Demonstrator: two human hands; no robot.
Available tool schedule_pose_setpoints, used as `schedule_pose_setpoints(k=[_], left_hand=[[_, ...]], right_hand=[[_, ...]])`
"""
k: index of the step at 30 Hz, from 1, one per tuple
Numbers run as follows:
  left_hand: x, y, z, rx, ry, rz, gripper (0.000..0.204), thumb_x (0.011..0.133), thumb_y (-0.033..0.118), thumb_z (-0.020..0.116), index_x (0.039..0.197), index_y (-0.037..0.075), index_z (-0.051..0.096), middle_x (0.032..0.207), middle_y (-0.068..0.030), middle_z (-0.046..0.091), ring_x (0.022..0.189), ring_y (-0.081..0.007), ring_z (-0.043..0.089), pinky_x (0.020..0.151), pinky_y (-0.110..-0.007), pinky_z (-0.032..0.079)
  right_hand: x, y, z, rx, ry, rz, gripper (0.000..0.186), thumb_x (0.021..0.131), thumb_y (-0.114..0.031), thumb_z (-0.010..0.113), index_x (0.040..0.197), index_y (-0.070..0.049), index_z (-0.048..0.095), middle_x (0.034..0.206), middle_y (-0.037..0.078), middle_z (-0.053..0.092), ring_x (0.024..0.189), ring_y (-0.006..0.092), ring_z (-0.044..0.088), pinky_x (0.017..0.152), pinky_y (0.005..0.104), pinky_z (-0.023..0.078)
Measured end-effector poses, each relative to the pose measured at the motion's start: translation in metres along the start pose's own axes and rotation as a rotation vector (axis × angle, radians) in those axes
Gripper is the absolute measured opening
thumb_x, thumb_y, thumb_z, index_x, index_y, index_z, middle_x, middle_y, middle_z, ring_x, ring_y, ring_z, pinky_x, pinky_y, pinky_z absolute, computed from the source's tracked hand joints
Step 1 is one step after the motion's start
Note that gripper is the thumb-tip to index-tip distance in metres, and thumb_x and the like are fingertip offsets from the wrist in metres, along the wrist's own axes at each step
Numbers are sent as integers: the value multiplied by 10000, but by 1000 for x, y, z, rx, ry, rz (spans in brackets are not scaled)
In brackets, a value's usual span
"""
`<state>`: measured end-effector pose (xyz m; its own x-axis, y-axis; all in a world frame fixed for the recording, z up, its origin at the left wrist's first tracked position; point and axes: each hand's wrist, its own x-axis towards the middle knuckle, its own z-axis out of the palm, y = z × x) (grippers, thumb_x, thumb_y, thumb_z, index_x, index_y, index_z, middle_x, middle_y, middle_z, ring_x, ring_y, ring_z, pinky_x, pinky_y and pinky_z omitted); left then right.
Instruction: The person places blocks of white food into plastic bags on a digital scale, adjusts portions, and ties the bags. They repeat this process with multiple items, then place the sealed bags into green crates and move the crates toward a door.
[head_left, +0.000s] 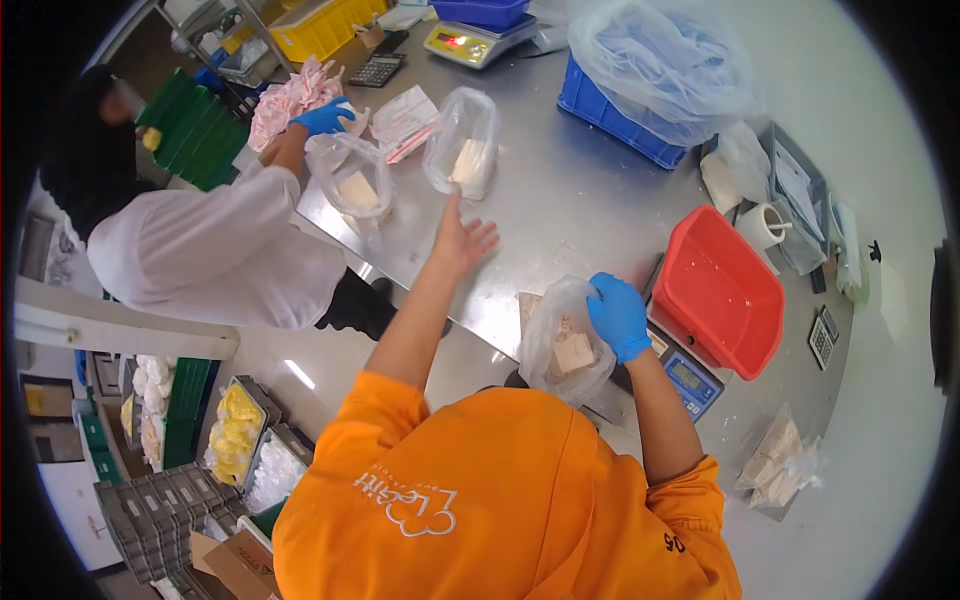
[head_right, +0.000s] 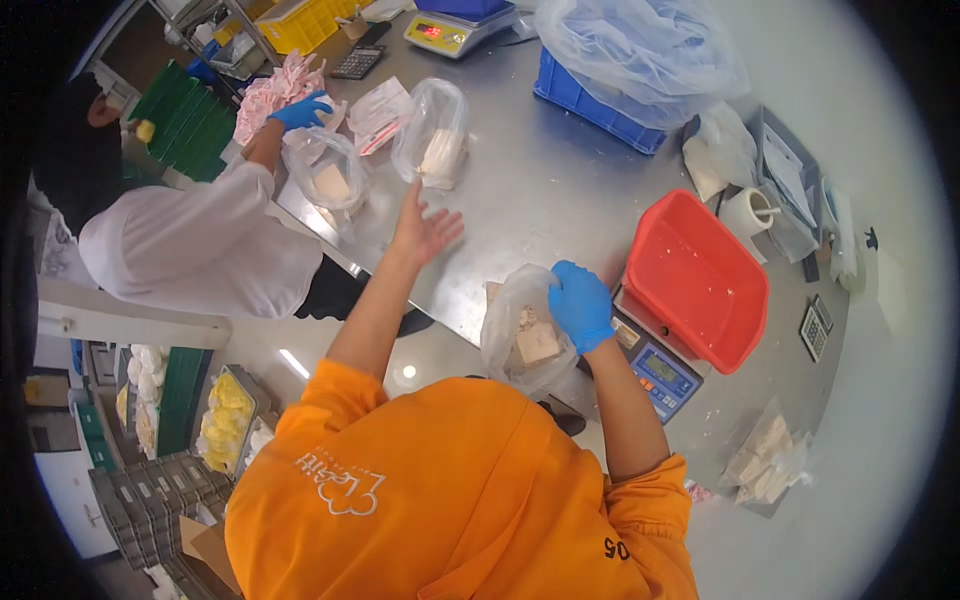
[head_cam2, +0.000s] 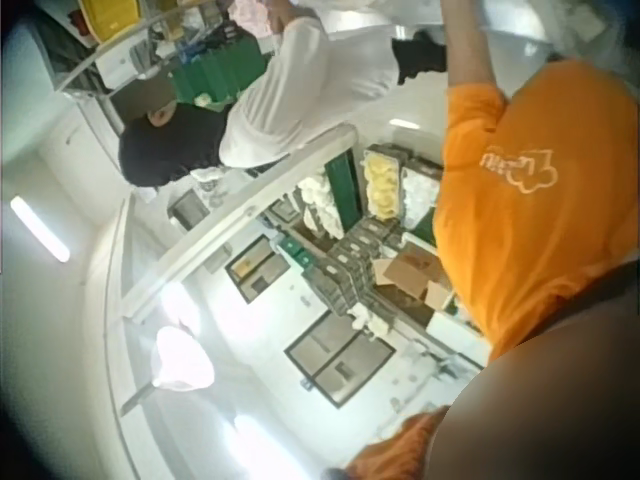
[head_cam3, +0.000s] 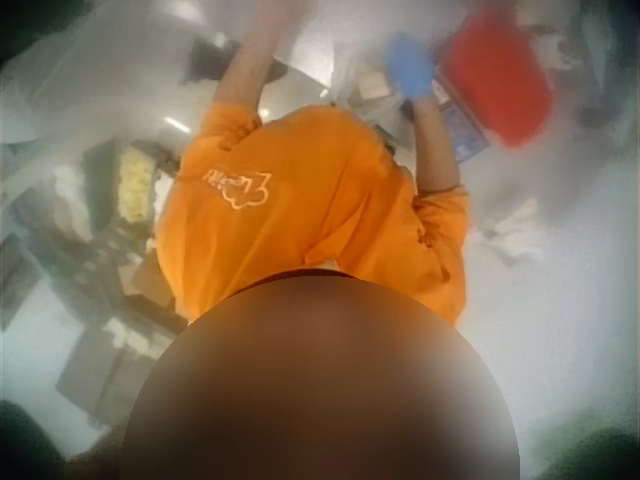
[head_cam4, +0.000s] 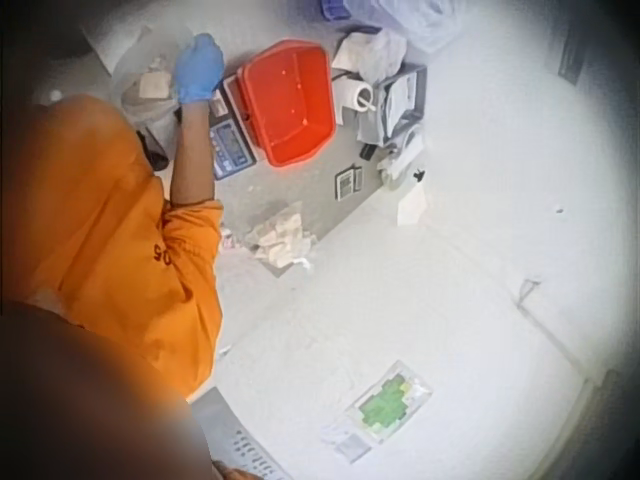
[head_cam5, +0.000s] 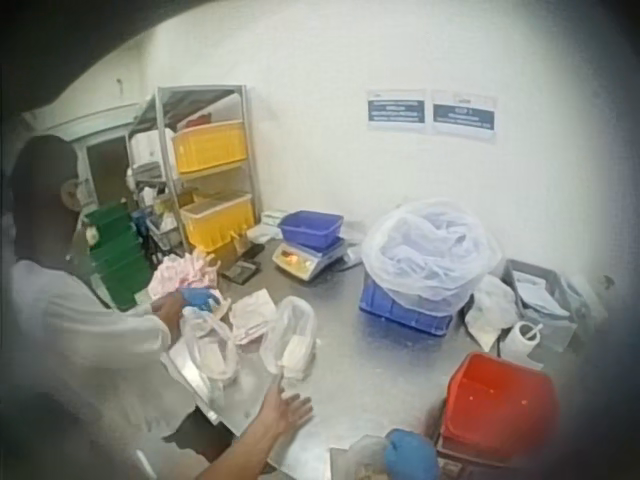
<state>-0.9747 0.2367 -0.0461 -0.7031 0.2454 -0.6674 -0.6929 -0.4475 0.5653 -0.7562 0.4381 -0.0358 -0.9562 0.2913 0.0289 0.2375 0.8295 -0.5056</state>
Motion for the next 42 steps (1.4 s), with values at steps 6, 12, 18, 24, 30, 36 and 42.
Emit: schedule_pose_setpoints(k=[6, 12, 18, 24, 30, 36, 42], left_hand=[[106, 51, 11, 22, 42, 183, 373, 918, 281, 614, 1187, 47, 502, 951, -109, 595, 753, -204, 594, 617, -350, 534], [8, 82, 37, 138, -136, 457, 150, 904, 108, 557, 1046, 61, 561, 895, -68, 601, 738, -186, 602, 621, -341, 525], [-89, 101, 48, 123, -506, 304, 147, 861, 120, 595, 993, 57, 573, 888, -54, 617, 803, -195, 623, 705, -340, 515], [-161, 79, 114, 112, -941, 173, 214, 839, 147, 602, 1000, 7, 626, 906, -69, 649, 794, -189, 637, 730, -362, 523], [-147, -10, 214, 217, -1120, 38, 240, 841, 158, 615, 1050, 43, 634, 995, -99, 673, 912, -221, 664, 826, -405, 540], [-115, -132, 261, 661, -995, 25, 259, 864, 121, 594, 1092, 11, 649, 978, -97, 678, 874, -199, 655, 752, -363, 536], [-94, -161, 250, 1077, -841, 384, 273, 856, 171, 666, 1058, -10, 629, 986, -127, 674, 904, -203, 648, 775, -360, 524]], right_hand=[[-15, -8, -7, 27, -120, -129, 245, 847, -227, 615, 1042, -78, 632, 980, 188, 646, 945, 386, 619, 839, 485, 499], [-32, -12, -41, 157, 17, -176, 429, 818, -224, 689, 1207, -66, 597, 1130, 177, 589, 1084, 367, 578, 922, 450, 480], [28, -54, -86, 264, 251, -263, 724, 811, -157, 706, 1476, -132, 420, 1357, 180, 499, 1218, 323, 525, 1010, 404, 446], [66, -40, -144, 686, 201, -285, 547, 764, -106, 676, 1298, -53, 568, 1235, 162, 597, 1124, 239, 575, 960, 374, 469], [-16, 48, -254, 333, 576, -149, 220, 820, -102, 563, 1007, -26, 651, 951, 57, 659, 913, 151, 591, 840, 298, 468], [-92, 169, -252, 186, 640, 152, 198, 815, -32, 553, 988, -18, 647, 950, 80, 663, 890, 173, 605, 832, 311, 475], [-112, 198, -200, 163, 618, 249, 212, 796, -7, 599, 1002, -19, 651, 978, 116, 665, 917, 225, 619, 854, 330, 480]])
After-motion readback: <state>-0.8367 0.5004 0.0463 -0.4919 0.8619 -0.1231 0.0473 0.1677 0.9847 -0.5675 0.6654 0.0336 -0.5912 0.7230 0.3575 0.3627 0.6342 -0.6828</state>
